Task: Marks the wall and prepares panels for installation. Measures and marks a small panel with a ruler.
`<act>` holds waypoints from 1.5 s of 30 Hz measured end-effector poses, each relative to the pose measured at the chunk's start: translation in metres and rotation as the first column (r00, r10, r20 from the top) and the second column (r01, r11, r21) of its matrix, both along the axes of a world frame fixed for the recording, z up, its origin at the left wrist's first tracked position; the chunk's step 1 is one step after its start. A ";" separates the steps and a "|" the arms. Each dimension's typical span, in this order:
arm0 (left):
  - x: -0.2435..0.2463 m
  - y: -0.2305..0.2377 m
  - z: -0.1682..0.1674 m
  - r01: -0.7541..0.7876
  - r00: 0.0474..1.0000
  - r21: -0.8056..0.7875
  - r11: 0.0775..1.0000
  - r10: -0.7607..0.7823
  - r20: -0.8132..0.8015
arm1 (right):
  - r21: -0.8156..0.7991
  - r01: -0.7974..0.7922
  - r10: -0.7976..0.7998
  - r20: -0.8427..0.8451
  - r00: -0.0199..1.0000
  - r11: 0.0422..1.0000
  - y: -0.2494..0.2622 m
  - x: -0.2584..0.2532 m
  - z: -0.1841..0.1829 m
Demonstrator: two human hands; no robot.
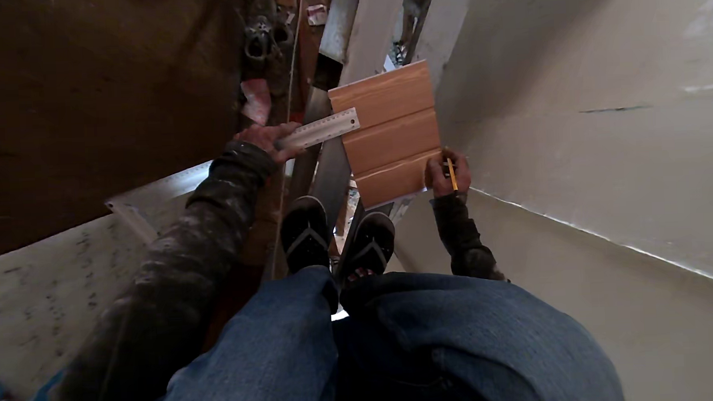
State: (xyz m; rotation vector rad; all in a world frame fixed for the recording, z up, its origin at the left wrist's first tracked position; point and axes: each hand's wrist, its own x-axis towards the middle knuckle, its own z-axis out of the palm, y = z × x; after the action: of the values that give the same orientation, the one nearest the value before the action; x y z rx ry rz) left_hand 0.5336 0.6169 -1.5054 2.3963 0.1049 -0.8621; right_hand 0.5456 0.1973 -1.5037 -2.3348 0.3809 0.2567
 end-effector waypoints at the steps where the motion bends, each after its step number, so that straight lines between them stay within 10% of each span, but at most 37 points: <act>1: 0.000 0.000 0.000 -0.004 1.000 -0.011 1.000 0.004 0.006 | -0.009 -0.004 0.004 -0.012 1.000 1.000 0.000 0.001 0.001; 45: 0.002 -0.003 0.001 0.014 1.000 0.009 1.000 -0.013 -0.019 | 0.007 -0.021 0.021 0.039 0.999 1.000 -0.004 0.000 -0.007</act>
State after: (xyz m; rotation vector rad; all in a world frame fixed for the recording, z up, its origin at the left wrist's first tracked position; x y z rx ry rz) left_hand 0.5356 0.6141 -1.5041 2.3997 0.1003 -0.8929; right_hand 0.5453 0.1930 -1.5108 -2.3346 0.3360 0.2225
